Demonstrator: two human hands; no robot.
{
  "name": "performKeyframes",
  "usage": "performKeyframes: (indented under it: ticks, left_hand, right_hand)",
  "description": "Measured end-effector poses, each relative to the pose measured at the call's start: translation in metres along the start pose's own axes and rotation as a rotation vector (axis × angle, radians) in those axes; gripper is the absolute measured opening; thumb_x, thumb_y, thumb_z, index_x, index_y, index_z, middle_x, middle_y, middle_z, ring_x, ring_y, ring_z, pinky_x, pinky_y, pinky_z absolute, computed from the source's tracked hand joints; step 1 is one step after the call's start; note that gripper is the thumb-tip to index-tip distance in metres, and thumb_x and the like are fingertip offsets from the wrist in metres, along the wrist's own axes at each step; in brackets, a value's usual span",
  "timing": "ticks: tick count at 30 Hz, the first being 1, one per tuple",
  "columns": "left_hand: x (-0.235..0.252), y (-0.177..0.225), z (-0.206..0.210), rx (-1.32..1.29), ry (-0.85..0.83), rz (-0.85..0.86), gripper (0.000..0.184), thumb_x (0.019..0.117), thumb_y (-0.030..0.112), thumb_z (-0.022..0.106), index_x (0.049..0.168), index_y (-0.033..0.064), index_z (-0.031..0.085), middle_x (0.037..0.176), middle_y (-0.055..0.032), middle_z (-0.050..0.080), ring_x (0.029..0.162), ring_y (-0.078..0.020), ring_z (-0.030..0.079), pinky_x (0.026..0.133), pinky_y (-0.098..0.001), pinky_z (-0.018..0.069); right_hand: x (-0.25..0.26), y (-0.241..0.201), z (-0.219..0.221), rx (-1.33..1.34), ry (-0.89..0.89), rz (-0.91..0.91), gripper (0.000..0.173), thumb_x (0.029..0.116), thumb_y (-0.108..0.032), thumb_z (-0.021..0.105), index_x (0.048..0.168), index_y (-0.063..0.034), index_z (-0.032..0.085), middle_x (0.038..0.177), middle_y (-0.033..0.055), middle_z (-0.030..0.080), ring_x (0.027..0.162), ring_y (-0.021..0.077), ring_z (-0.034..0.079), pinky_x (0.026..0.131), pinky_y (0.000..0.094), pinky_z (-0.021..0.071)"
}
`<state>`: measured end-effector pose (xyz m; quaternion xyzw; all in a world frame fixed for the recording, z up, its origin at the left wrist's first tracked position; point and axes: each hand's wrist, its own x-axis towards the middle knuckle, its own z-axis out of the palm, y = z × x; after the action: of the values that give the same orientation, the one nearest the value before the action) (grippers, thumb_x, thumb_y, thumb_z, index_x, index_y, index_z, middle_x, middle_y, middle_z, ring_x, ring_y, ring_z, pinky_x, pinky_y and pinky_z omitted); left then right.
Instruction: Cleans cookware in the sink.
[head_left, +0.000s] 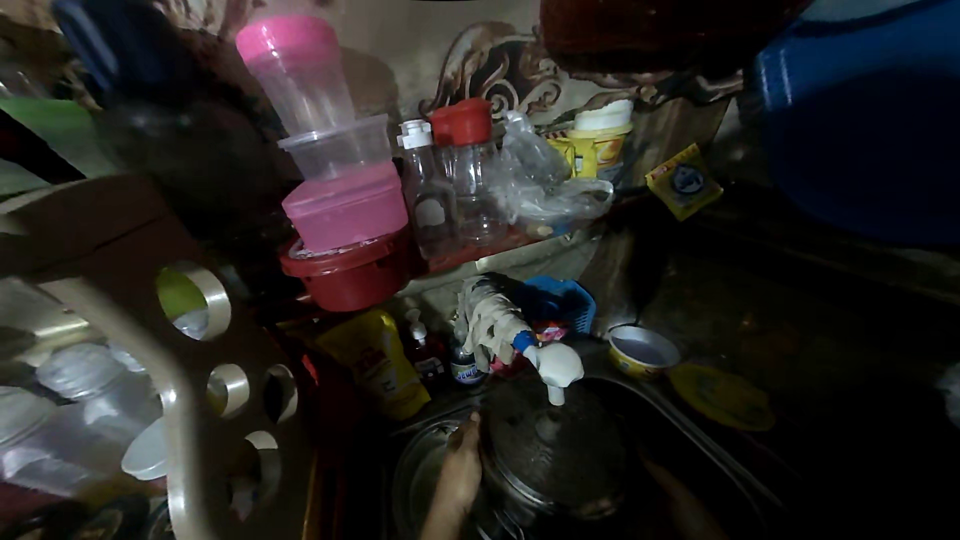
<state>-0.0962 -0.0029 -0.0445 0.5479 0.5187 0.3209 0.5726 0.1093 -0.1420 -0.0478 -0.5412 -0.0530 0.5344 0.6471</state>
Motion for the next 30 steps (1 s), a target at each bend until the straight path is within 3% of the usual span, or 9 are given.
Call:
performKeyframes:
  ticks: [2,6,11,14,20,25,28,30]
  left_hand:
    - [0.001,0.0,-0.002,0.019,-0.004,0.008,0.044,0.1125,0.029,0.036,0.14,0.0017,0.058,0.14,-0.0149,0.06,0.13,-0.0173,0.056,0.112,-0.0351,0.0432]
    - [0.003,-0.005,-0.002,-0.013,0.001,0.009,0.042,0.1121,0.027,0.038,0.138,0.0011,0.059,0.138,-0.015,0.061,0.128,-0.0169,0.058,0.11,-0.0351,0.0452]
    - [0.004,-0.007,-0.003,-0.033,-0.003,0.016,0.041,0.1121,0.026,0.038,0.139,0.0013,0.059,0.138,-0.0141,0.061,0.127,-0.0155,0.058,0.109,-0.0339,0.0456]
    - [0.008,-0.012,-0.003,-0.062,-0.007,0.03,0.041,0.1118,0.025,0.039,0.138,0.0019,0.059,0.137,-0.0129,0.063,0.125,-0.0143,0.06,0.108,-0.0332,0.0473]
    - [0.006,-0.011,-0.003,-0.037,-0.011,0.014,0.043,0.1119,0.027,0.038,0.142,0.0016,0.056,0.142,-0.0146,0.059,0.131,-0.0171,0.056,0.112,-0.036,0.0445]
    - [0.007,-0.01,-0.002,-0.045,-0.007,0.012,0.043,0.112,0.027,0.038,0.142,0.0018,0.056,0.142,-0.0142,0.059,0.129,-0.0158,0.058,0.11,-0.0344,0.0457]
    - [0.006,-0.009,-0.002,-0.05,-0.008,0.011,0.042,0.1119,0.026,0.038,0.141,0.0018,0.057,0.14,-0.014,0.061,0.127,-0.0157,0.059,0.109,-0.0343,0.0465]
    - [0.008,-0.01,-0.002,-0.053,-0.012,0.013,0.042,0.1119,0.026,0.038,0.141,0.0023,0.057,0.14,-0.0135,0.061,0.127,-0.0151,0.059,0.109,-0.0337,0.0466]
  right_hand:
    - [0.011,0.013,-0.017,0.007,-0.117,-0.074,0.052,0.1108,-0.044,0.035,0.138,-0.0038,0.053,0.114,0.0172,0.07,0.096,0.0281,0.071,0.076,0.048,0.0612]
    - [0.0,0.006,-0.005,-0.048,-0.001,-0.034,0.048,0.1103,-0.046,0.034,0.14,-0.0126,0.051,0.114,0.0104,0.069,0.097,0.023,0.07,0.078,0.0453,0.0607]
    - [0.007,0.01,-0.01,0.045,0.001,-0.045,0.046,0.1097,-0.04,0.041,0.143,-0.0098,0.049,0.124,0.0139,0.066,0.107,0.0268,0.068,0.084,0.0487,0.06]
    - [0.01,0.014,-0.014,0.053,-0.016,-0.064,0.047,0.1086,-0.042,0.043,0.143,-0.0097,0.05,0.124,0.0136,0.067,0.108,0.0266,0.069,0.085,0.0482,0.0608]
    - [-0.01,-0.004,0.002,-0.039,0.039,0.017,0.046,0.1116,-0.043,0.031,0.134,-0.0099,0.053,0.105,0.0087,0.07,0.089,0.019,0.07,0.073,0.0402,0.0605]
    - [0.009,0.009,-0.015,-0.031,-0.027,0.0,0.048,0.1103,-0.046,0.034,0.139,-0.0108,0.052,0.115,0.0124,0.069,0.1,0.0264,0.07,0.077,0.0483,0.0607]
    - [0.007,0.008,-0.012,-0.041,-0.023,-0.002,0.048,0.1105,-0.047,0.032,0.136,-0.0115,0.052,0.111,0.0104,0.07,0.096,0.0238,0.071,0.075,0.0462,0.0606]
    - [0.019,0.016,-0.023,0.007,-0.059,-0.031,0.047,0.1094,-0.045,0.037,0.138,-0.0114,0.053,0.116,0.0118,0.07,0.101,0.0269,0.071,0.078,0.0503,0.0612]
